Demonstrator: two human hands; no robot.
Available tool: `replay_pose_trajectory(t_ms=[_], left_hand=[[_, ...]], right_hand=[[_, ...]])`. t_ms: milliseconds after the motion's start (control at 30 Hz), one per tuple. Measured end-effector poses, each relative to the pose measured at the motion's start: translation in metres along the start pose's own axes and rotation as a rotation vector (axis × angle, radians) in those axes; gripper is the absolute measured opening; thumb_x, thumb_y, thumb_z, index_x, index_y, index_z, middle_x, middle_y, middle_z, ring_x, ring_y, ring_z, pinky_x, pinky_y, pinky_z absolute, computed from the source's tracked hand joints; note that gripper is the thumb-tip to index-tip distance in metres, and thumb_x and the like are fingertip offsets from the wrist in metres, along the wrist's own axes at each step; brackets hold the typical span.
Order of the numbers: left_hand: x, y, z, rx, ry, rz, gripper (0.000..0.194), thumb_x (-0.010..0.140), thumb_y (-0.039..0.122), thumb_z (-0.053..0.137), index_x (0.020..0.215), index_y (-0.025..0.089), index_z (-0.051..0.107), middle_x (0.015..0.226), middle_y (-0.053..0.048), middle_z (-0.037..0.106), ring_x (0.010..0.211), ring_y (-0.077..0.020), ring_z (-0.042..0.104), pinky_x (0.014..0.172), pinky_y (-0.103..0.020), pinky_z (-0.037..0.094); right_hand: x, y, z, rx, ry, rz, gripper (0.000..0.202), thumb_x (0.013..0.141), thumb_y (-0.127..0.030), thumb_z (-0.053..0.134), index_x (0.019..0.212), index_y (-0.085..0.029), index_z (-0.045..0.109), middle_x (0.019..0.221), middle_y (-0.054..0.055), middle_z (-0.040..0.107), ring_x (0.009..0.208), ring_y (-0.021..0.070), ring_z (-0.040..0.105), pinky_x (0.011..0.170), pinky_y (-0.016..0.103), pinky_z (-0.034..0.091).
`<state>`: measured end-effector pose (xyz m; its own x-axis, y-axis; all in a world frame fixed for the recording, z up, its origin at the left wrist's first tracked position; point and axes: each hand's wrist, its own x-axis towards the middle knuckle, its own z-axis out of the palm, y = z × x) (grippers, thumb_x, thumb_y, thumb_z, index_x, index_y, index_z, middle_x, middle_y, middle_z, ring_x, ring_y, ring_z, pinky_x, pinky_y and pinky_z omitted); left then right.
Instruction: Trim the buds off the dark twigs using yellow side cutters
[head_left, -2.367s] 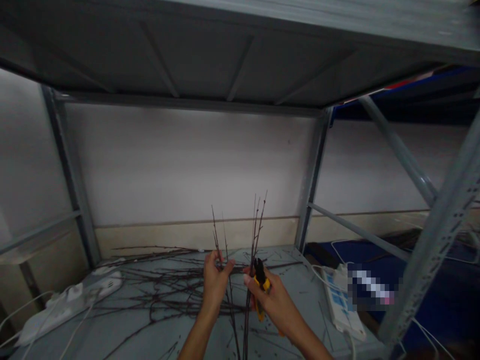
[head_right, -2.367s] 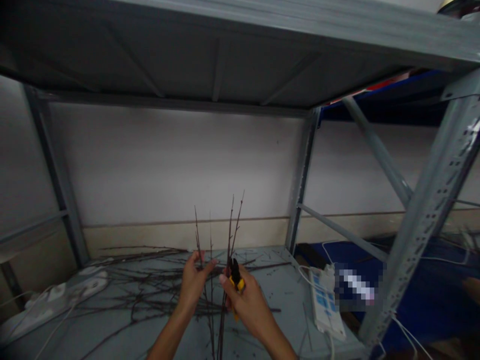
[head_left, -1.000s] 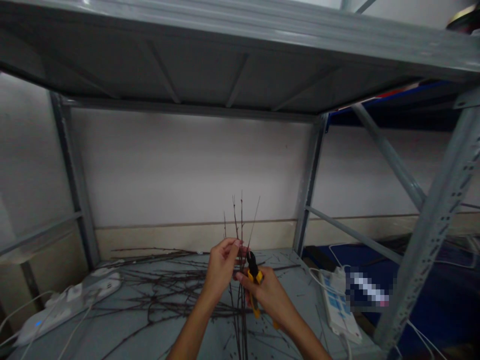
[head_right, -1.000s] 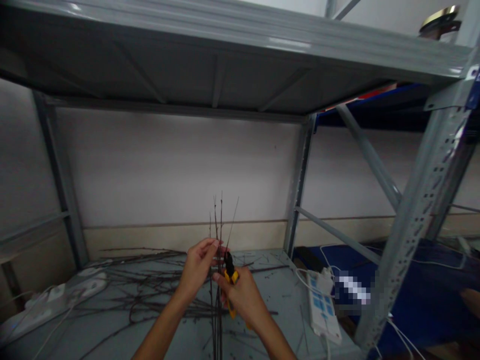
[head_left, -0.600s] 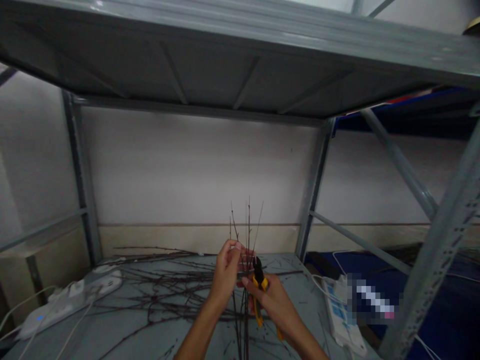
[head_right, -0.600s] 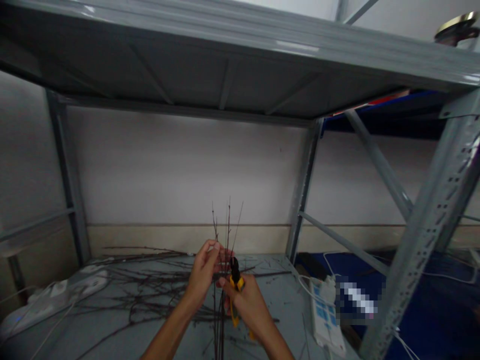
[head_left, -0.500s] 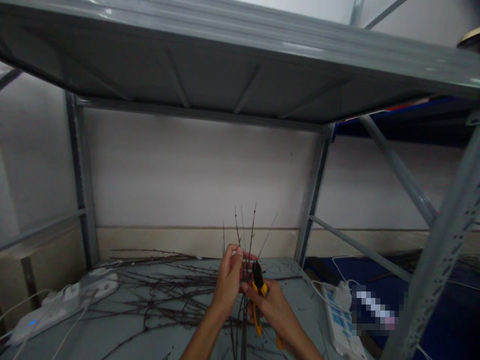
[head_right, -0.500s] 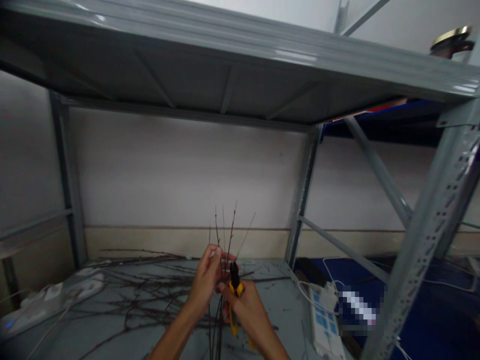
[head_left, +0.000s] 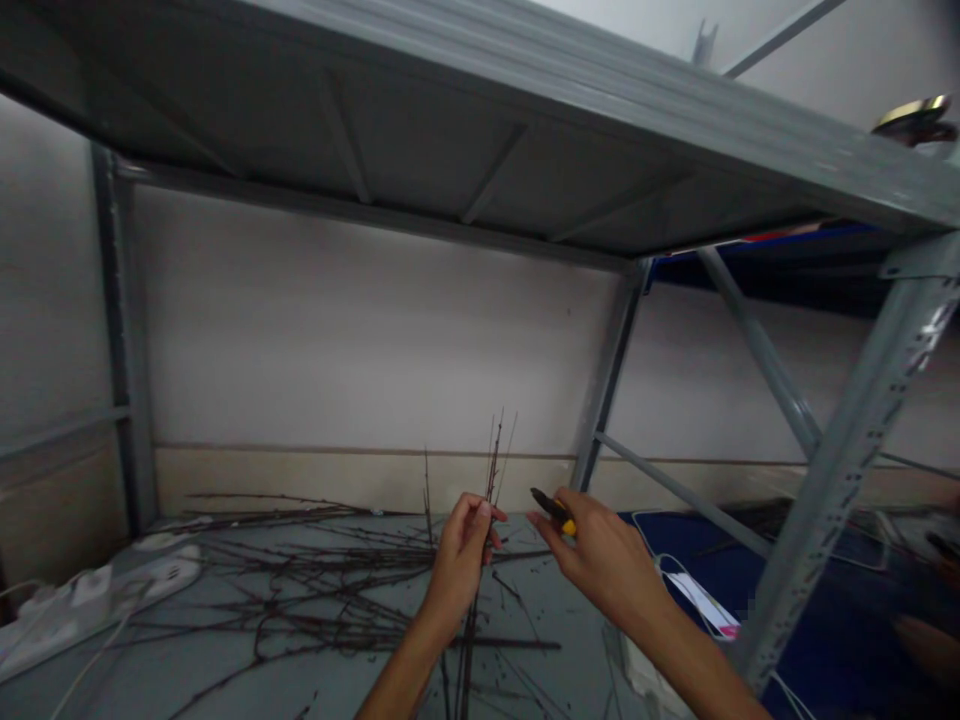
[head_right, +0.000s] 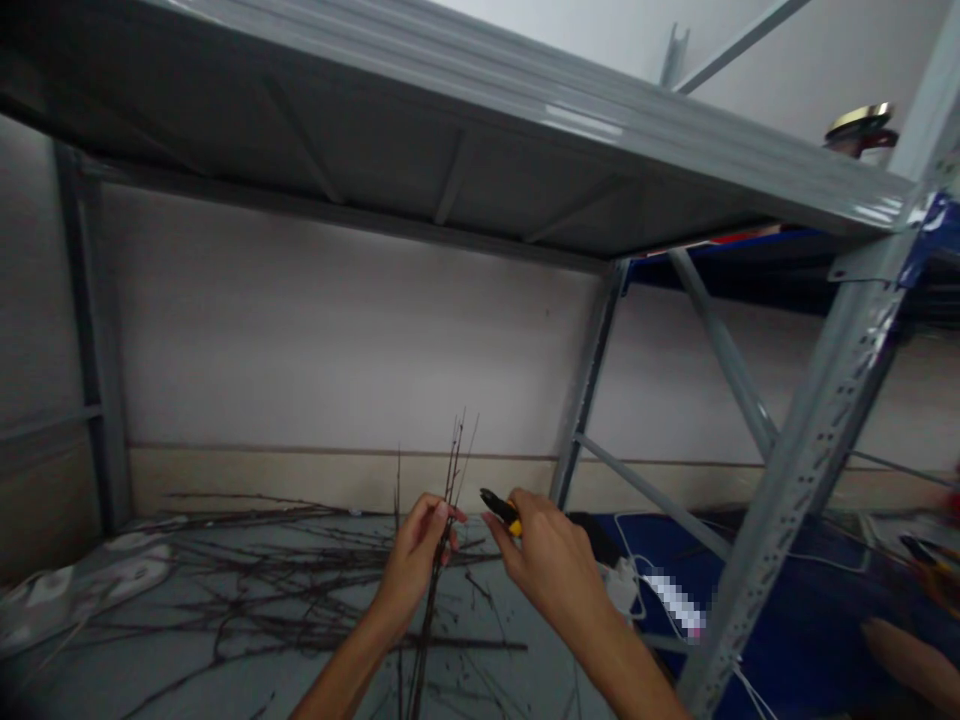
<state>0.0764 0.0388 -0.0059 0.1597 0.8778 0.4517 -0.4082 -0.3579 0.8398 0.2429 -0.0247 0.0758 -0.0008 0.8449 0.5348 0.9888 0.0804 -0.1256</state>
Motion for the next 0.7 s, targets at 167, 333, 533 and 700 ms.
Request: replay_pose_trajectory(t_ms=[167,333,533,700], left_hand=[[-0.004,0.001,0.004,0.038,-0.013,0.014,0.037,0.095,0.056,0.054,0.093,0.020,0.064,0.072,-0.001,0.059,0.062,-0.0133,0.052,0.053,-0.021,0.038],[-0.006,0.005,0.004,0.015,-0.009,0.023,0.039,0.090,0.059,0.059,0.090,0.020,0.066,0.068,0.000,0.057,0.060,-0.0136,0.051,0.053,-0.022,0.038],[-0.008,0.008,-0.001,0.033,-0.001,0.016,0.037,0.087,0.058,0.063,0.087,0.021,0.067,0.073,-0.002,0.063,0.064,-0.0155,0.056,0.059,-0.023,0.043],[-0.009,0.009,-0.002,0.033,0.000,0.018,0.035,0.089,0.055,0.062,0.087,0.021,0.067,0.073,-0.001,0.063,0.062,-0.0150,0.055,0.057,-0.022,0.041]], right_hand=[[0.034,-0.009,-0.025,-0.289,0.006,-0.120,0.031,0.095,-0.049,0.056,0.101,-0.019,0.062,0.096,0.013,0.072,0.086,0.0287,0.070,0.064,0.033,0.042],[0.050,-0.010,-0.032,-0.306,-0.027,-0.142,0.032,0.094,-0.050,0.057,0.099,-0.019,0.063,0.093,0.012,0.073,0.084,0.0275,0.070,0.065,0.033,0.041],[0.052,-0.011,-0.033,-0.281,-0.003,-0.168,0.028,0.092,-0.046,0.059,0.095,-0.019,0.065,0.091,0.011,0.074,0.080,0.0258,0.070,0.060,0.032,0.038],[0.057,-0.016,-0.035,-0.332,-0.008,-0.169,0.030,0.093,-0.048,0.057,0.092,-0.020,0.069,0.083,0.011,0.074,0.073,0.0258,0.070,0.057,0.032,0.037]])
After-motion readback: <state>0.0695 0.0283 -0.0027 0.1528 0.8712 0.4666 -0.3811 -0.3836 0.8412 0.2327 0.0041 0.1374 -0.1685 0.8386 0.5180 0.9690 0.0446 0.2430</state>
